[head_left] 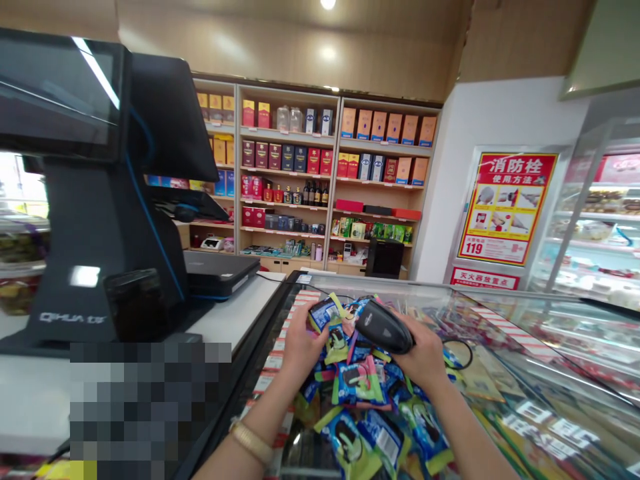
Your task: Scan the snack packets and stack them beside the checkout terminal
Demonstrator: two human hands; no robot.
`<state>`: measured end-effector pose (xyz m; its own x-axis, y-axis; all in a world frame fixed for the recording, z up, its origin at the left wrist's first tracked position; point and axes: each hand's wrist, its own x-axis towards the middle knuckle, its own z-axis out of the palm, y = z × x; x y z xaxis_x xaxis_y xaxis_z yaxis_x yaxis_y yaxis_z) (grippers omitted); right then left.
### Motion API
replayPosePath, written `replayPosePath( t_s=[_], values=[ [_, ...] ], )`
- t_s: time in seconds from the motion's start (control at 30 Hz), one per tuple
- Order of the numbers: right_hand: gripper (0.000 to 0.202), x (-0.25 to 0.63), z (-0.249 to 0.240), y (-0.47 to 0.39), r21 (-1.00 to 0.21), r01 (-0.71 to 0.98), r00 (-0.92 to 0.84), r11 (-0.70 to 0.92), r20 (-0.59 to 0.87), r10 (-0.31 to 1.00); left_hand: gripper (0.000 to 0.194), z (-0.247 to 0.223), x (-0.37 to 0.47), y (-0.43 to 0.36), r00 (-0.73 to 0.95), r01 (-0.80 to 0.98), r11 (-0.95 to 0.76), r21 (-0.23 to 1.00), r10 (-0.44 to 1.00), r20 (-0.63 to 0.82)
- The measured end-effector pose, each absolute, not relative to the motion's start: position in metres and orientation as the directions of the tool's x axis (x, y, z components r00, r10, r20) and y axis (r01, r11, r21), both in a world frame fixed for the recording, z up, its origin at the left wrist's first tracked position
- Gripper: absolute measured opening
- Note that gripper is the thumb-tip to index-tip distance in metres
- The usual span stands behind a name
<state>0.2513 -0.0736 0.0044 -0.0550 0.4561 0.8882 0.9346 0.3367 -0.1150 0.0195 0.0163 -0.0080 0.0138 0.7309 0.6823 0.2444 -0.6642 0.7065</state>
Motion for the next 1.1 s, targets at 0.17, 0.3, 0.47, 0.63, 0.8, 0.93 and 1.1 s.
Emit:
replayPosePath(
  t_s=[0.17, 0.3, 0.47, 0.63, 0.8, 0.93, 1.1],
  values=[
    [0.044, 0.245, 0.005, -0.077, -0.139, 0.916, -0.079, 0.376, 0.858, 0.508, 0.053, -0.006, 0.017, 0.018, -0.084, -0.141, -0.418, 0.897, 0.908, 0.410],
    [0.042, 0.241, 0.002, -0.075, -0.140, 0.905, -0.099, 0.401, 0.848, 0.520, 0.048, -0.007, 0.016, 0.020, -0.099, -0.386, -0.285, 0.877, 0.958, 0.268],
    [0.032, 0.236, 0.003, -0.075, -0.105, 0.898, -0.144, 0.428, 0.848, 0.511, 0.051, -0.008, 0.018, 0.019, -0.161, -0.372, -0.335, 0.866, 0.942, 0.296],
    [0.023, 0.232, 0.004, -0.076, -0.102, 0.914, -0.140, 0.394, 0.831, 0.539, 0.048, -0.006, 0.022, 0.016, -0.123, -0.344, -0.308, 0.887, 0.951, 0.283],
    [0.022, 0.233, 0.003, -0.075, -0.105, 0.921, -0.139, 0.376, 0.813, 0.565, 0.047, -0.003, 0.022, 0.012, -0.100, -0.322, -0.322, 0.890, 0.947, 0.306],
    [0.024, 0.233, 0.003, -0.075, -0.109, 0.927, -0.131, 0.358, 0.802, 0.583, 0.047, -0.004, 0.022, 0.011, -0.082, -0.345, -0.318, 0.883, 0.948, 0.309],
    [0.025, 0.234, 0.002, -0.076, -0.119, 0.924, -0.122, 0.362, 0.808, 0.576, 0.044, -0.005, 0.025, 0.014, -0.111, -0.440, -0.290, 0.850, 0.957, 0.269]
  ],
)
